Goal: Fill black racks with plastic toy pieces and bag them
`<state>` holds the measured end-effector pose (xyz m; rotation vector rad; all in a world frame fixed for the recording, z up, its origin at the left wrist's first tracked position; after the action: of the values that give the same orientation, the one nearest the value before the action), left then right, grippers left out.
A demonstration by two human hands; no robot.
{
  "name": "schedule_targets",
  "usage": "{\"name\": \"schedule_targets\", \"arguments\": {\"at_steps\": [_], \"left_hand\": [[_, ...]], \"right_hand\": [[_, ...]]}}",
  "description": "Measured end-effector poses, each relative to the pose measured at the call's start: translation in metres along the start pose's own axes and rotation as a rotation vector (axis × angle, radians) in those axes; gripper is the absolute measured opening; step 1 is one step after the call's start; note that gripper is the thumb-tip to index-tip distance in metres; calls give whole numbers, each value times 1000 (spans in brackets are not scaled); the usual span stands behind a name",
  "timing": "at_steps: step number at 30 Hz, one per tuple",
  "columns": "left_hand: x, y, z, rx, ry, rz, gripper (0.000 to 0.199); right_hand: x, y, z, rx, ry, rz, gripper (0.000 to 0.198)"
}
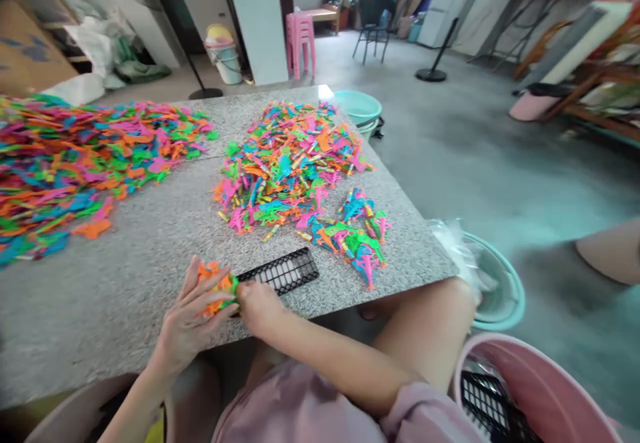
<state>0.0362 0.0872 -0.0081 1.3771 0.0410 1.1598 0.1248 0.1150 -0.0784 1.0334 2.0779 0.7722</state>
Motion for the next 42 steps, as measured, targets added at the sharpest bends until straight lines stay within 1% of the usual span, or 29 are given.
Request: {"name": "schedule_targets", "arguments": {"at_steps": [1, 2, 4, 5, 6, 7, 8, 9, 10, 11, 13, 14, 16, 17, 18, 19, 21, 23, 24, 26, 27, 29, 31, 32, 34, 36, 38, 40, 42], "left_hand": [[-1, -1, -3, -22, 5, 18, 9], [-2, -2, -5, -35, 9, 28, 8], [-3, -3, -6, -41, 11, 32, 8], [-3, -4, -6, -42, 5, 35, 8], [-2, -4, -4, -46, -2, 37, 9], [-1, -5, -3, -51, -6, 38, 10], [0, -5, -2, -57, -8, 42, 10], [2, -6, -2, -63, -7, 47, 10], [3, -6, -2, -68, -3, 52, 10], [4, -5, -2, -74, 2, 54, 10], [5, -3, -3, -84, -1, 45, 7], [4, -2, -4, -87, -5, 27, 6], [3, 0, -5, -82, -12, -22, 7], [2, 0, -6, -76, -13, -43, 9], [1, 0, -6, -72, -12, -57, 9], [0, 0, -7, -71, -11, -63, 10], [-1, 0, -8, -74, -5, -61, 9], [-2, -2, -8, -75, 14, -68, 10], [-2, -2, -7, -72, 29, -80, 10], [-2, -2, -5, -68, 60, -105, 10], [-1, -2, -4, -69, 72, -116, 10], [0, 0, -1, -72, 87, -140, 11], [2, 0, 2, -71, 84, -168, 12], [3, 1, 3, -67, 79, -180, 13], [4, 1, 5, -57, 66, -195, 13], [4, 0, 6, -49, 55, -201, 12], [4, -1, 7, -49, 39, -198, 11], [4, -2, 8, -55, 30, -192, 12], [3, -3, 8, -62, 29, -188, 13]], "right_hand": [[-5, 4, 6, 10, 12, 16, 12], [-14, 12, 16, 22, 24, 52, 12], [-38, 42, 53, 42, -3, 211, 16], [-53, 62, 79, 45, -76, 336, 19], [-71, 84, 111, 28, -231, 483, 22], [-89, 102, 142, -23, -420, 605, 25], [-104, 113, 168, -85, -579, 652, 30], [-113, 118, 185, -143, -665, 626, 34], [-117, 118, 195, -186, -710, 579, 38], [-116, 115, 198, -212, -709, 513, 41], [-107, 109, 192, -228, -659, 407, 38], [-101, 108, 187, -240, -634, 383, 31], [-87, 117, 174, -314, -548, 376, 16], [-79, 123, 168, -372, -467, 377, 17], [-71, 130, 162, -429, -360, 367, 24], [-65, 135, 157, -475, -241, 343, 30], [-56, 144, 154, -514, -45, 267, 32], [-53, 155, 159, -484, 59, 218, 32], [-53, 161, 161, -448, 88, 224, 32], [-54, 169, 161, -320, 115, 290, 31], [-53, 169, 158, -221, 115, 323, 27], [-45, 156, 146, 66, 88, 358, 15], [-30, 124, 124, 382, 58, 322, 6], [-20, 105, 108, 503, 51, 286, 6], [1, 71, 74, 604, 59, 261, 5], [22, 50, 46, 618, 47, 234, 2], [39, 39, 30, 555, 34, 181, 9], [50, 34, 23, 410, 13, 104, 16], [54, 33, 21, 221, -19, 58, 20]]}}
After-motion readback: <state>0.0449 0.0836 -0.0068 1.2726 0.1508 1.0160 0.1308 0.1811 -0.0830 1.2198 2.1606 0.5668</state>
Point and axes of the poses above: each hand's wrist, its own x-axis towards the middle knuckle, its own y-axis out of the back of the hand, z = x × y, the point moved 7 cm from there along x, towards the middle knuckle, and after that the axes turned 13 degrees about -y, right-handed, at the moved point
